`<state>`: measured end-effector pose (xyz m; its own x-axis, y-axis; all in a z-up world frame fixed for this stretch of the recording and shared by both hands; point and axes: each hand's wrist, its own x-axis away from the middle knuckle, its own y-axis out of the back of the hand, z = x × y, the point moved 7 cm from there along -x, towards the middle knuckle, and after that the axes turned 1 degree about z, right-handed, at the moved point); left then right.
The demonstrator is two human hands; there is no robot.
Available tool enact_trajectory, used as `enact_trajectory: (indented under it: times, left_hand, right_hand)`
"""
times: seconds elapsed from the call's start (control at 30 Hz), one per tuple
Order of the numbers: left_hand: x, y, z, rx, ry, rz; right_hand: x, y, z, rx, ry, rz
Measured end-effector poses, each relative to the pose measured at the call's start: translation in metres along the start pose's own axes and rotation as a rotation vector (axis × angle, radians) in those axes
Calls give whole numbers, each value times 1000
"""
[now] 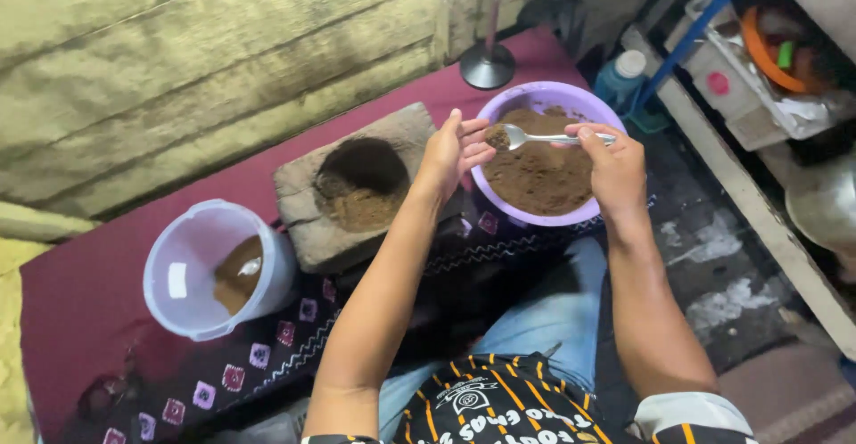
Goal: Grinding a brown powder in a stone mortar and mixing it in a bowl using a spoon.
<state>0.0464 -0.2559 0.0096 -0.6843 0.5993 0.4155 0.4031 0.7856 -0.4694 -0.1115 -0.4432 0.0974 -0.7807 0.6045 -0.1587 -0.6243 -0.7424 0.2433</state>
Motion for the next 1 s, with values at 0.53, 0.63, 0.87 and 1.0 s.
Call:
enact_trajectory:
  times: [0.53, 0.63, 0.87, 1.0]
  left_hand:
    - [25, -39, -30, -1107, -346, 17]
    - [81, -6, -74, -877, -477, -34]
    - [156, 131, -84, -701, -602, -473]
    - [179, 165, -79, -478, -669, -603]
  right_hand:
    - [60, 31, -23, 405, 456, -18]
    - [55, 4, -4, 197, 306, -3]
    - [79, -159, 44, 85, 435, 253]
    - [98, -250, 53, 233, 589, 411]
